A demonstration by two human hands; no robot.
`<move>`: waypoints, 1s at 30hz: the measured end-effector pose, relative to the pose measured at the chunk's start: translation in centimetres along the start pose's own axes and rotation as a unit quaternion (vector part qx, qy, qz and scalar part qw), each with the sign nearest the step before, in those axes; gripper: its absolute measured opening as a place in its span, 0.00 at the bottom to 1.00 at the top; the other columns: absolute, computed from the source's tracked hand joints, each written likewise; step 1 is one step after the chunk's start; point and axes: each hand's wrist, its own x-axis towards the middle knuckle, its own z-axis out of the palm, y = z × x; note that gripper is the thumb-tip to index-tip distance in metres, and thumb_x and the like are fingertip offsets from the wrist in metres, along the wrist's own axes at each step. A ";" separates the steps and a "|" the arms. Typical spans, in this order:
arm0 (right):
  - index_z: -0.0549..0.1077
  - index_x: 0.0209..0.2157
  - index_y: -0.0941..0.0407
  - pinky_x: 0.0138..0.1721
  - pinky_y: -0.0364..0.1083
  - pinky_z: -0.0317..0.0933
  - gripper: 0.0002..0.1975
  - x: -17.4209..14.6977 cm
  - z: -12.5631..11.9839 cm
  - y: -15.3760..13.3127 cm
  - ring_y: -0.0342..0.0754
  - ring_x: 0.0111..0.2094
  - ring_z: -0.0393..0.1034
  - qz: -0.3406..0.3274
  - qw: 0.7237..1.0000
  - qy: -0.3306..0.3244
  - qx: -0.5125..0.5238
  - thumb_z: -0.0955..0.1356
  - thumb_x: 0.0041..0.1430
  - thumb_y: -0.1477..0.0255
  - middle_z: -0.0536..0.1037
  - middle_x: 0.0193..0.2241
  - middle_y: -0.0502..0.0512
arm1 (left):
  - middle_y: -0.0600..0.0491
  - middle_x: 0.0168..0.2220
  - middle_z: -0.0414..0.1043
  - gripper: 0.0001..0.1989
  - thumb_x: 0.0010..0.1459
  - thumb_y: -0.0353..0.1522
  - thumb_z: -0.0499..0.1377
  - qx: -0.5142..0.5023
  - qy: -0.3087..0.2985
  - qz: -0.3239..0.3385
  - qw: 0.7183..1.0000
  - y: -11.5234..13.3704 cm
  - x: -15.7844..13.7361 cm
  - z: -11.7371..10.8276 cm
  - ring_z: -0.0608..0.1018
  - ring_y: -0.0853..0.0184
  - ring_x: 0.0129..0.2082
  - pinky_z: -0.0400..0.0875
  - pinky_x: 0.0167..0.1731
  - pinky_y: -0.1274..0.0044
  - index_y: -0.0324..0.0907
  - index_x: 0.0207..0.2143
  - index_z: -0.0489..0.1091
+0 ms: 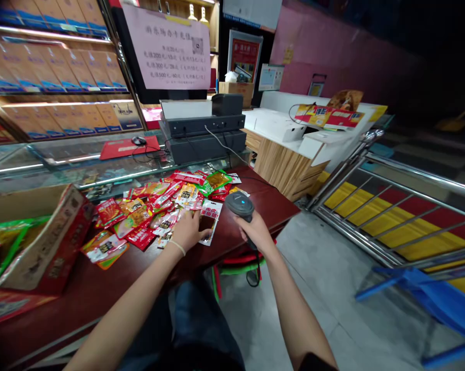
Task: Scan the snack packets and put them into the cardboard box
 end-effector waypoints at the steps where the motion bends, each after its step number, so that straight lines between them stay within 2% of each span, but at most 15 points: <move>1: 0.63 0.24 0.53 0.13 0.41 0.53 0.18 0.0 0.0 0.3 0.41 0.11 0.59 0.002 1.000 0.004 0.004 0.72 0.53 0.58 0.65 0.11 0.44 | 0.31 0.54 0.65 0.41 0.57 0.50 0.60 -0.006 -0.022 -0.007 1.000 0.2 0.0 0.0 0.73 0.45 0.52 0.70 0.46 0.64 0.34 0.63 0.57; 4: 0.64 0.25 0.53 0.13 0.41 0.53 0.18 0.0 0.0 0.9 0.41 0.11 0.59 0.010 1.000 0.012 0.013 0.73 0.53 0.58 0.66 0.12 0.44 | 0.28 0.56 0.63 0.46 0.56 0.46 0.63 -0.038 -0.079 -0.012 0.996 0.3 0.2 -0.2 0.76 0.46 0.51 0.70 0.45 0.67 0.31 0.67 0.50; 7: 0.64 0.25 0.53 0.13 0.41 0.53 0.18 -0.2 0.3 0.7 0.41 0.11 0.59 0.012 1.000 0.008 0.017 0.73 0.53 0.58 0.66 0.12 0.43 | 0.28 0.55 0.65 0.48 0.55 0.43 0.66 -0.070 -0.096 -0.005 0.993 0.2 0.2 -0.5 0.76 0.47 0.52 0.69 0.46 0.69 0.29 0.67 0.46; 10: 0.63 0.25 0.53 0.13 0.40 0.53 0.18 -0.3 0.5 0.2 0.41 0.11 0.58 -0.006 1.000 -0.002 0.011 0.72 0.54 0.58 0.65 0.11 0.43 | 0.30 0.50 0.71 0.42 0.54 0.43 0.66 -0.072 -0.114 -0.007 0.991 0.2 -0.3 -1.0 0.77 0.47 0.51 0.70 0.46 0.68 0.29 0.63 0.53; 14: 0.62 0.26 0.53 0.13 0.40 0.54 0.17 -0.5 0.9 0.0 0.40 0.11 0.58 -0.020 1.000 -0.005 0.005 0.72 0.54 0.60 0.65 0.11 0.42 | 0.30 0.51 0.69 0.31 0.53 0.43 0.66 -0.014 -0.103 0.014 0.994 0.2 -1.2 -1.9 0.73 0.44 0.55 0.69 0.50 0.65 0.32 0.53 0.65; 16: 0.63 0.27 0.53 0.13 0.40 0.53 0.17 -0.5 1.1 0.0 0.40 0.11 0.58 -0.017 1.000 -0.004 0.007 0.73 0.54 0.59 0.66 0.12 0.42 | 0.29 0.53 0.67 0.32 0.52 0.43 0.67 -0.002 -0.110 0.026 0.994 -0.1 -1.4 -2.1 0.71 0.42 0.57 0.68 0.50 0.63 0.33 0.52 0.65; 19: 0.63 0.28 0.53 0.13 0.40 0.54 0.18 -0.7 1.4 -0.2 0.41 0.11 0.59 -0.008 1.000 -0.003 0.012 0.73 0.53 0.59 0.66 0.12 0.42 | 0.26 0.57 0.64 0.37 0.49 0.42 0.69 -0.030 -0.161 0.020 0.986 -1.0 -1.2 -1.9 0.74 0.42 0.54 0.70 0.48 0.64 0.34 0.57 0.61; 22: 0.63 0.28 0.53 0.13 0.40 0.54 0.17 -1.0 1.7 -0.6 0.41 0.11 0.59 -0.006 1.000 -0.006 0.013 0.73 0.53 0.58 0.66 0.12 0.42 | 0.29 0.55 0.68 0.41 0.47 0.38 0.70 -0.102 -0.189 0.016 0.976 -2.0 -0.8 -1.4 0.77 0.45 0.51 0.70 0.46 0.66 0.35 0.60 0.57; 24: 0.64 0.28 0.53 0.13 0.41 0.53 0.17 -1.1 1.8 -0.9 0.41 0.11 0.58 -0.010 1.000 -0.010 0.009 0.73 0.53 0.59 0.65 0.11 0.42 | 0.34 0.51 0.73 0.37 0.47 0.35 0.69 -0.163 -0.178 0.012 0.970 -2.7 -0.6 -1.2 0.78 0.48 0.50 0.70 0.46 0.67 0.36 0.58 0.60; 27: 0.64 0.26 0.53 0.13 0.41 0.53 0.17 -0.9 1.8 -1.5 0.41 0.11 0.58 -0.019 1.000 -0.007 0.002 0.73 0.53 0.58 0.65 0.11 0.43 | 0.41 0.49 0.75 0.22 0.54 0.35 0.62 -0.294 -0.124 0.026 0.947 -3.8 -0.5 -1.4 0.77 0.52 0.49 0.69 0.49 0.68 0.39 0.50 0.67; 30: 0.64 0.23 0.54 0.14 0.41 0.53 0.18 -0.5 2.4 -2.2 0.41 0.12 0.59 -0.034 0.999 -0.015 0.010 0.73 0.54 0.58 0.66 0.13 0.44 | 0.45 0.48 0.75 0.14 0.57 0.34 0.57 -0.457 -0.004 0.020 0.889 -5.7 -0.1 -2.1 0.75 0.56 0.51 0.66 0.55 0.67 0.41 0.46 0.69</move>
